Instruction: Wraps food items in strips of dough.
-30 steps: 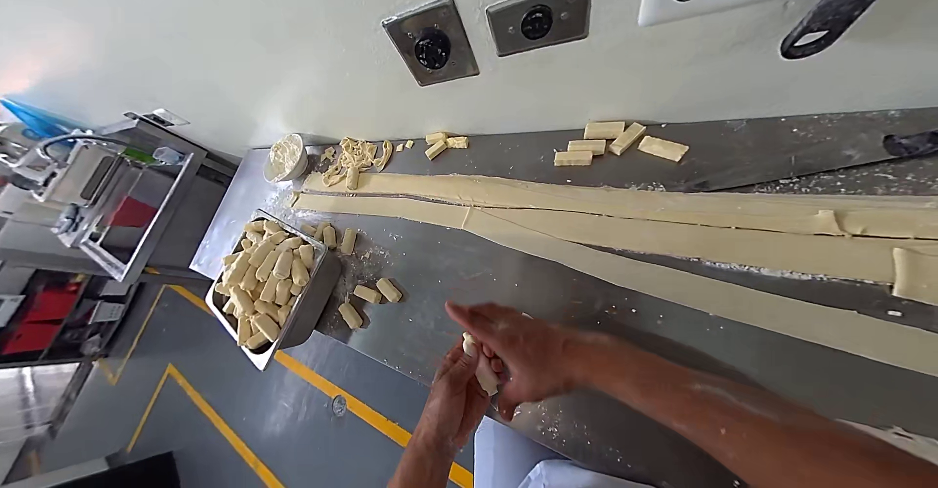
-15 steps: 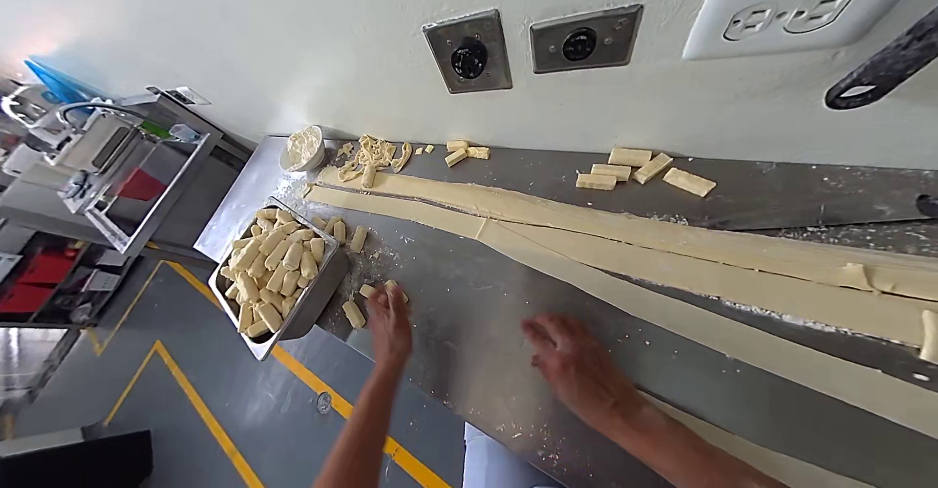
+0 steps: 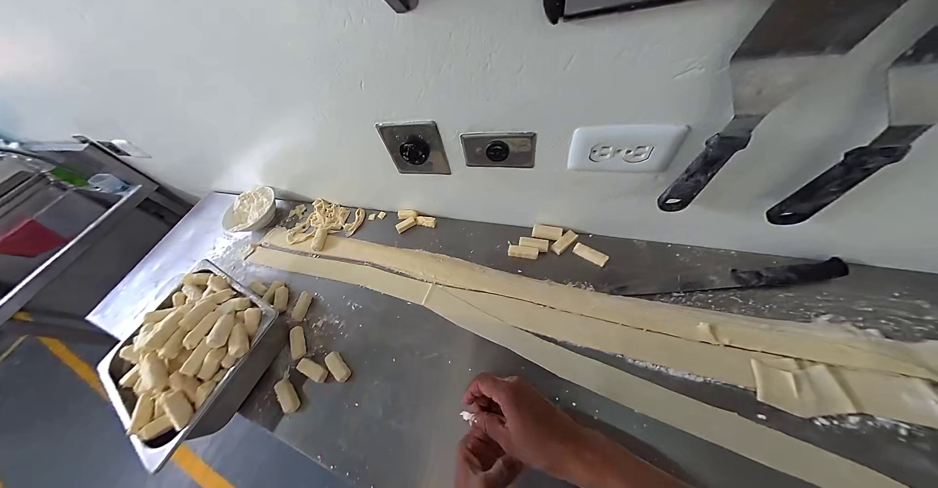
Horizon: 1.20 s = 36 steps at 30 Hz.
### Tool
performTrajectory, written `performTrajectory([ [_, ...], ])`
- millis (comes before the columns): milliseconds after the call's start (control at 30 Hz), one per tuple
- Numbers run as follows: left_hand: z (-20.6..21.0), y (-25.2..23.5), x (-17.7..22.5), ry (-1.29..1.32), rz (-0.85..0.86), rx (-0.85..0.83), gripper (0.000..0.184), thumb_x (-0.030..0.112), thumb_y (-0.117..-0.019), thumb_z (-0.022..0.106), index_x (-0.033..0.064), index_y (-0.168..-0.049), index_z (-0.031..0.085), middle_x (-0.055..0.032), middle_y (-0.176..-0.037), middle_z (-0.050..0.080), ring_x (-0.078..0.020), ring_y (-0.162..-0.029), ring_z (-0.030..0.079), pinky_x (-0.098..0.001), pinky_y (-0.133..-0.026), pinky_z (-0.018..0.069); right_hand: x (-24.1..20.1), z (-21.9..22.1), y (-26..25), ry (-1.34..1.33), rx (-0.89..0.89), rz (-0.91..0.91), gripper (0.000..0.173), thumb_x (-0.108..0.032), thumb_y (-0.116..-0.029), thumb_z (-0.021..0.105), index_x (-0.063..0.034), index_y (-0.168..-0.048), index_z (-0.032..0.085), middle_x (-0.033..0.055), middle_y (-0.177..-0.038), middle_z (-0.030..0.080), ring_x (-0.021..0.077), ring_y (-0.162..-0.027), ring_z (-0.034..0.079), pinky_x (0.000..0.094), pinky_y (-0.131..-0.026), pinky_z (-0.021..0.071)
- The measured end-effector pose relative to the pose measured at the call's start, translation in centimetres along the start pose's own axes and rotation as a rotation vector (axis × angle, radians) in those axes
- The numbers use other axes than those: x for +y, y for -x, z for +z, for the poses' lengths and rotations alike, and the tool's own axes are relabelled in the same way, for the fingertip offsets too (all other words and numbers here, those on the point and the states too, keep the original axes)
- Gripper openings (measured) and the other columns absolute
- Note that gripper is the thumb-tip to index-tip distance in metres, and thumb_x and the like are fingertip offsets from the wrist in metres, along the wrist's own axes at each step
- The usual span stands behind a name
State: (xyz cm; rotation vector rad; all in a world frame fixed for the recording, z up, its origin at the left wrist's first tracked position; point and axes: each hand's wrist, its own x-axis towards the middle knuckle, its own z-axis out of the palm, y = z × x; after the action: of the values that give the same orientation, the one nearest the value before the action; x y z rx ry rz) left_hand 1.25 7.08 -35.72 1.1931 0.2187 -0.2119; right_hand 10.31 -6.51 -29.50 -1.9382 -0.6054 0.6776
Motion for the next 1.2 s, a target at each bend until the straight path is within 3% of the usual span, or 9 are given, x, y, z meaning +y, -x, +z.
performTrajectory([
  [67, 2.7, -0.2, -0.7, 0.302, -0.097, 0.155, 0.032, -0.015, -0.0933, 0.043, 0.0063, -0.090, 0.067, -0.0007, -0.080, 0.077, -0.0090, -0.075, 0.074, -0.0300, -0.078, 0.0623, -0.7, -1.0, -1.0, 0.037, -0.102, 0.031, 0.028, -0.013, -0.1021, 0.060, 0.0018, -0.126, 0.064, 0.0186, -0.103, 0.070, 0.0293, -0.094, 0.068, 0.0453, -0.089, 0.0535],
  [167, 3.6, -1.3, 0.9, 0.400, -0.230, 0.286, 0.030, 0.003, -0.1093, 0.032, -0.0030, -0.112, 0.062, -0.0104, -0.093, 0.078, -0.0205, -0.087, 0.077, -0.0347, -0.083, 0.0632, 0.1, -3.9, -3.7, 0.221, -0.009, 0.068, 0.034, -0.023, -0.1038, 0.060, 0.0026, -0.125, 0.067, 0.0228, -0.109, 0.070, 0.0365, -0.103, 0.068, 0.0528, -0.095, 0.0518],
  [300, 2.3, -2.2, 1.6, 0.411, -0.262, 0.355, 0.030, 0.004, -0.1099, 0.034, -0.0048, -0.133, 0.052, -0.0131, -0.106, 0.077, -0.0230, -0.096, 0.077, -0.0352, -0.087, 0.0622, 5.6, -10.2, -9.6, 0.620, 0.398, 0.057, 0.025, -0.001, -0.0991, 0.060, 0.0033, -0.121, 0.071, 0.0278, -0.122, 0.065, 0.0461, -0.120, 0.060, 0.0582, -0.099, 0.0497],
  [500, 0.6, -2.4, 1.0, 0.354, -0.258, 0.437, 0.034, 0.009, -0.1119, 0.029, -0.0067, -0.136, 0.047, -0.0153, -0.116, 0.073, -0.0218, -0.103, 0.074, -0.0336, -0.091, 0.0597, 7.9, -15.7, -13.1, 0.781, 0.268, 0.293, 0.026, 0.003, -0.0909, 0.070, 0.0093, -0.116, 0.069, 0.0301, -0.122, 0.063, 0.0493, -0.121, 0.058, 0.0614, -0.096, 0.0496],
  [600, 0.3, -2.4, 1.4, 0.340, -0.264, 0.459, 0.039, 0.015, -0.1132, 0.025, -0.0073, -0.132, 0.050, -0.0163, -0.114, 0.074, -0.0224, -0.103, 0.074, -0.0340, -0.091, 0.0596, 7.3, -16.2, -11.7, 0.694, 0.335, 0.220, 0.027, 0.004, -0.0932, 0.067, 0.0095, -0.120, 0.068, 0.0313, -0.120, 0.063, 0.0488, -0.116, 0.060, 0.0607, -0.099, 0.0477],
  [733, 0.0, -2.6, 1.8, 0.266, -0.231, 0.500, 0.032, 0.008, -0.1113, 0.033, -0.0093, -0.132, 0.051, -0.0155, -0.112, 0.074, -0.0194, -0.101, 0.074, -0.0314, -0.089, 0.0597, 4.3, -9.4, -4.2, 0.498, 0.452, -0.084, 0.027, -0.004, -0.0950, 0.068, -0.0031, -0.121, 0.074, 0.0226, -0.112, 0.067, 0.0390, -0.106, 0.066, 0.0531, -0.095, 0.0533],
  [933, 0.0, -2.6, 1.9, 0.164, -0.164, 0.543, 0.027, 0.001, -0.1080, 0.040, -0.0102, -0.130, 0.050, -0.0136, -0.106, 0.075, -0.0166, -0.092, 0.075, -0.0299, -0.083, 0.0609, 4.1, 6.3, 3.8, 0.237, 0.480, -0.070, 0.032, -0.001, -0.0903, 0.066, -0.0056, -0.121, 0.076, 0.0196, -0.104, 0.068, 0.0335, -0.097, 0.068, 0.0409, -0.086, 0.0587],
  [1100, 0.3, -1.8, 2.3, -0.092, 0.003, 0.505, 0.032, 0.000, -0.1061, 0.045, -0.0125, -0.135, 0.041, -0.0170, -0.113, 0.074, -0.0161, -0.100, 0.074, -0.0292, -0.088, 0.0584, 4.8, 8.0, 4.1, 0.357, 0.500, 0.027, 0.054, 0.004, -0.0907, 0.062, 0.0029, -0.144, 0.056, 0.0238, -0.114, 0.070, 0.0399, -0.106, 0.069, 0.0442, -0.090, 0.0578],
  [1200, 1.3, -0.3, -0.4, -0.515, 0.303, 0.284, 0.028, -0.003, -0.0984, 0.053, -0.0203, -0.120, 0.053, -0.0207, -0.116, 0.073, -0.0207, -0.114, 0.070, -0.0349, -0.105, 0.0517, 5.3, 7.7, 4.2, 0.290, 0.517, 0.030, 0.064, 0.000, -0.0941, 0.061, 0.0059, -0.154, 0.040, 0.0184, -0.112, 0.073, 0.0365, -0.103, 0.070, 0.0430, -0.096, 0.0548],
])
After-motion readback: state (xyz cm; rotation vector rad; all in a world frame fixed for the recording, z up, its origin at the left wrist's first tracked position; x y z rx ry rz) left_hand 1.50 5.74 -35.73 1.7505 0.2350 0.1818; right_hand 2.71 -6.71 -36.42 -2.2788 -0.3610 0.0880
